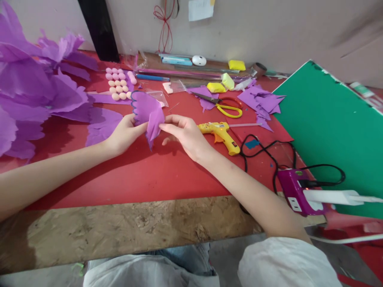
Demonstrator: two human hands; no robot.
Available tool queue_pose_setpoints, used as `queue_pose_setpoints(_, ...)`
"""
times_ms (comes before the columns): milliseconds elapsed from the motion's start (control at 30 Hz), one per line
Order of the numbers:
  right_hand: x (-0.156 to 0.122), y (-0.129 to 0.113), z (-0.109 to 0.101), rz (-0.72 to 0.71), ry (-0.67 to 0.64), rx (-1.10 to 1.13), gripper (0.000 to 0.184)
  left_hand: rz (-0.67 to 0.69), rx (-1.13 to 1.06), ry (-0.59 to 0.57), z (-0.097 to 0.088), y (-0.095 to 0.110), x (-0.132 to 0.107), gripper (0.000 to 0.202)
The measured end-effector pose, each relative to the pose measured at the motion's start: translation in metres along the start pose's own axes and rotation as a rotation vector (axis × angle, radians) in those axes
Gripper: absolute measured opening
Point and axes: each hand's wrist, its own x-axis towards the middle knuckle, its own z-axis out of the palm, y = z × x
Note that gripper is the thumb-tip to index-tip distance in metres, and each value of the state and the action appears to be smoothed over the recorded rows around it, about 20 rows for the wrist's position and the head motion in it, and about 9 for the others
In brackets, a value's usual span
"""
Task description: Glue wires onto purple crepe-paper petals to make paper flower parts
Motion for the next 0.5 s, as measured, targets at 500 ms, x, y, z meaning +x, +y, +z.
queue_pose_setpoints(500,-0.0039,0.0047,0.0027,-0.104,0.045,-0.100,0.024,0.020,-0.072,-0.110,-0.0011,0.0102,0.0021,0.037)
